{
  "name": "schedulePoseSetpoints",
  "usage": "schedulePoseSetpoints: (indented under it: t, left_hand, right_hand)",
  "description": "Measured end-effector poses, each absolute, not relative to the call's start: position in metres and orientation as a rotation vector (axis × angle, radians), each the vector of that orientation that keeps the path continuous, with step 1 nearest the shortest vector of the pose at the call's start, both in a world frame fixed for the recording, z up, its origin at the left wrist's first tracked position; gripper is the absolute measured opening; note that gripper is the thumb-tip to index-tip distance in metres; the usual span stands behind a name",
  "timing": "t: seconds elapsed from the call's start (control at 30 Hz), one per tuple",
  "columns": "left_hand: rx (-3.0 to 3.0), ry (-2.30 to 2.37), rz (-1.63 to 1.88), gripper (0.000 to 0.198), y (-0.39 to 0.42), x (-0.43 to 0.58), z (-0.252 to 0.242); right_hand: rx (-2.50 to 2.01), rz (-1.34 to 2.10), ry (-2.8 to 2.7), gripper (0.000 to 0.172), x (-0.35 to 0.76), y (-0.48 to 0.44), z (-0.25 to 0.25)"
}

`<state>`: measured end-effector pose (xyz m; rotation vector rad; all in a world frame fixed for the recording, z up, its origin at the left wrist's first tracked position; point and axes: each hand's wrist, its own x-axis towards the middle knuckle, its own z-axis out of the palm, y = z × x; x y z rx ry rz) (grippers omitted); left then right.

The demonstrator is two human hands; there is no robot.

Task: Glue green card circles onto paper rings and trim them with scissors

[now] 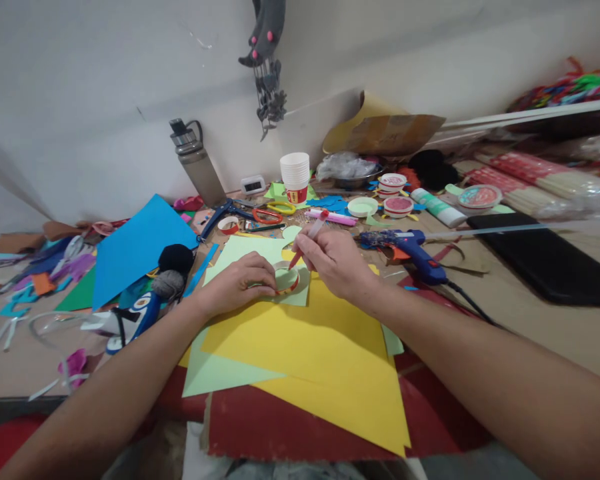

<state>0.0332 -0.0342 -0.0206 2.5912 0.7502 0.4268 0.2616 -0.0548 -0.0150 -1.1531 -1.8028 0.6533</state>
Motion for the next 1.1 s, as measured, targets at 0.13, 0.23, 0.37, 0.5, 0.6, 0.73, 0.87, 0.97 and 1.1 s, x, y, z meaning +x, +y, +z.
schedulePoseSetpoints:
  t: [0.13, 0.23, 0.37, 0.5, 0.6, 0.73, 0.87, 0.97, 1.1]
  left_hand:
    - [2.565, 0.751, 0.441, 0.014, -0.035, 0.033, -0.022]
    - [2.548, 0.767, 0.488, 0.012, -0.035, 0.032, -0.023]
    - [2.496, 0.795, 0.585, 0.037, -0.033, 0.03, -0.022]
    - [2.457, 0.797, 0.544, 0.056, -0.028, 0.029, -0.021]
    - [2.424, 0.789, 0.514, 0.054, -0.025, 0.029, -0.022]
    - [2.377, 0.777, 0.551, 0.045, -0.025, 0.03, -0.023]
    - [2.388, 0.759, 0.563, 0.042, -0.024, 0.03, -0.027]
    - [2.391, 0.732, 0.592, 0.039, -0.023, 0.031, -0.031]
    - [2.373, 0.704, 0.618, 0.04, -0.023, 0.031, -0.033]
  right_hand:
    - [-1.147, 0.658, -1.794, 0.045, 0.261, -0.055, -0.015]
    - [-1.146, 0.649, -1.799, 0.044, 0.261, -0.055, -0.015]
    - [-1.148, 0.644, -1.807, 0.044, 0.261, -0.055, -0.014]
    - [-1.15, 0.67, -1.792, 0.042, 0.261, -0.055, -0.014]
    - [-1.148, 0.679, -1.786, 0.043, 0.262, -0.056, -0.014]
    - [-1.11, 0.671, -1.791, 0.043, 0.263, -0.06, -0.012]
    - [-1.028, 0.616, -1.871, 0.046, 0.262, -0.063, -0.011]
    - [-0.98, 0.552, -1.943, 0.047, 0.263, -0.061, -0.013]
    - [-0.915, 0.488, -1.987, 0.045, 0.265, -0.057, -0.016]
